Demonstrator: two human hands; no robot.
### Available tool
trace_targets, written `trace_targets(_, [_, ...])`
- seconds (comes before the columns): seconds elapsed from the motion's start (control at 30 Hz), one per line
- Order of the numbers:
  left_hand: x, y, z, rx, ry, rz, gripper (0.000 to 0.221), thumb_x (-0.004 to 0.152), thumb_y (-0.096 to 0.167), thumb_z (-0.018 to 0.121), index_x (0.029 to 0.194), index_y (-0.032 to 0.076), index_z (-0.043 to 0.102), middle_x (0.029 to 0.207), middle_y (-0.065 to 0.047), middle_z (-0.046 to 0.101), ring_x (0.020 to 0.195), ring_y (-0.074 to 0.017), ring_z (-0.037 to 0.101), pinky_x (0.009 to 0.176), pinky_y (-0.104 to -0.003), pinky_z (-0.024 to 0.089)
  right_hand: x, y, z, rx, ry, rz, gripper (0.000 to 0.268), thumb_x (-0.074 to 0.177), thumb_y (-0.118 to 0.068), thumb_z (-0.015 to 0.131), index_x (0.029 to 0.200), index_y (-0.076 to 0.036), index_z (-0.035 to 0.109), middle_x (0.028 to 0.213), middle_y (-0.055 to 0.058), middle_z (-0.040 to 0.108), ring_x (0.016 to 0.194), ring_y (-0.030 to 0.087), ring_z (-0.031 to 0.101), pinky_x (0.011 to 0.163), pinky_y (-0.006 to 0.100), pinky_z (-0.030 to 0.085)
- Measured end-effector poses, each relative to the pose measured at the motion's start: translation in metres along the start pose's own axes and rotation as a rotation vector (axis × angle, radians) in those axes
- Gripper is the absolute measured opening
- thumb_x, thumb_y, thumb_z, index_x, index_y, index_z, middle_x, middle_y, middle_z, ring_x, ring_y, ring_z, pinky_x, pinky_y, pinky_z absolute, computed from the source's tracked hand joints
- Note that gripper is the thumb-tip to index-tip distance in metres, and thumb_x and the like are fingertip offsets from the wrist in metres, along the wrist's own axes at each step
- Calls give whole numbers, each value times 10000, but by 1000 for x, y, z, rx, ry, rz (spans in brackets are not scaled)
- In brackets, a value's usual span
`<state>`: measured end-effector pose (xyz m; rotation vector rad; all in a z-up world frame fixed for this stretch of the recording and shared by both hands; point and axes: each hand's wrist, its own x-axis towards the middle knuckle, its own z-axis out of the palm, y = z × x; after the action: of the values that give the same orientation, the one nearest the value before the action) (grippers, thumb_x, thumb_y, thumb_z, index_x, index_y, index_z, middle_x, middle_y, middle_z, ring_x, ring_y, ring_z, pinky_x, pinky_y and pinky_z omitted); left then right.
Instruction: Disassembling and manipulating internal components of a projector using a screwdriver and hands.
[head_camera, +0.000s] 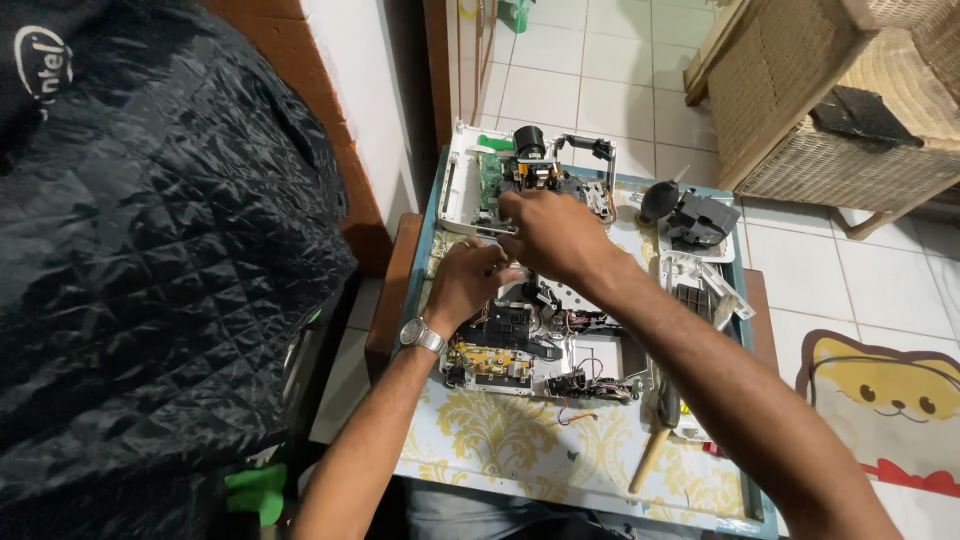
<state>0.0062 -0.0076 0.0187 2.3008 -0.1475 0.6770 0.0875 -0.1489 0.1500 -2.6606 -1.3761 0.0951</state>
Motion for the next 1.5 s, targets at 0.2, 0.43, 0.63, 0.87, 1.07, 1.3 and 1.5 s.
trace_targets(0.2, [-3, -31, 12, -5, -49, -82, 240, 869, 386, 762, 1061, 242, 757, 840, -93, 674, 859, -391, 682, 698, -457, 567, -8, 4, -17, 74, 60, -43, 342, 874, -200, 770, 1164, -35, 696, 985, 156, 726, 816, 378, 761, 691, 503, 642])
trace_targets(0.43, [0, -16, -7, -85, -118, -66, 245, 865, 131, 693, 1101, 140, 757, 910, -174, 704, 913, -451, 672, 757, -488, 561, -27, 1, -58, 132, 155, -51, 356, 847, -153, 782, 1149, 16, 699, 999, 200, 711, 878, 437, 740, 766, 568, 612])
trace_targets(0.63, [11, -2, -13, -101, -189, 29, 246, 879, 149, 709, 1106, 72, 761, 898, -206, 728, 901, -420, 687, 791, -471, 549, -29, 19, -72, 141, 272, -15, 329, 846, -239, 789, 1094, -44, 698, 998, 178, 700, 897, 449, 715, 746, 568, 595])
trace_targets(0.87, [8, -13, -12, -193, -203, -123, 213, 947, 179, 703, 1136, 99, 762, 897, -159, 760, 895, -372, 715, 808, -466, 547, -34, 25, -66, 207, 381, 11, 329, 858, -265, 796, 1099, -65, 696, 1001, 160, 698, 904, 437, 710, 748, 560, 587])
trace_targets(1.07, [12, -31, -22, -141, -93, -132, 152, 884, 137, 781, 1035, 145, 790, 905, -101, 787, 880, -331, 740, 819, -415, 559, -44, 26, -67, 348, 577, -49, 285, 861, -161, 830, 1080, -30, 703, 957, 192, 691, 855, 420, 707, 641, 466, 591])
trace_targets(1.3, [-8, -81, -49, 92, 27, -146, 131, 908, 122, 742, 1036, 99, 751, 940, -88, 728, 881, -256, 659, 740, -398, 512, -108, 48, -64, 734, 726, 211, 222, 997, -94, 761, 1136, 27, 637, 1030, 176, 673, 812, 237, 729, 647, 268, 632])
trace_targets(1.5, [-34, -103, -37, 366, -41, -28, 57, 879, 111, 776, 919, 87, 744, 838, -72, 718, 780, -237, 622, 670, -379, 496, -201, 55, 20, 974, 985, 828, 323, 1077, -347, 704, 1171, -77, 554, 1004, 65, 692, 859, 93, 609, 720, 226, 467])
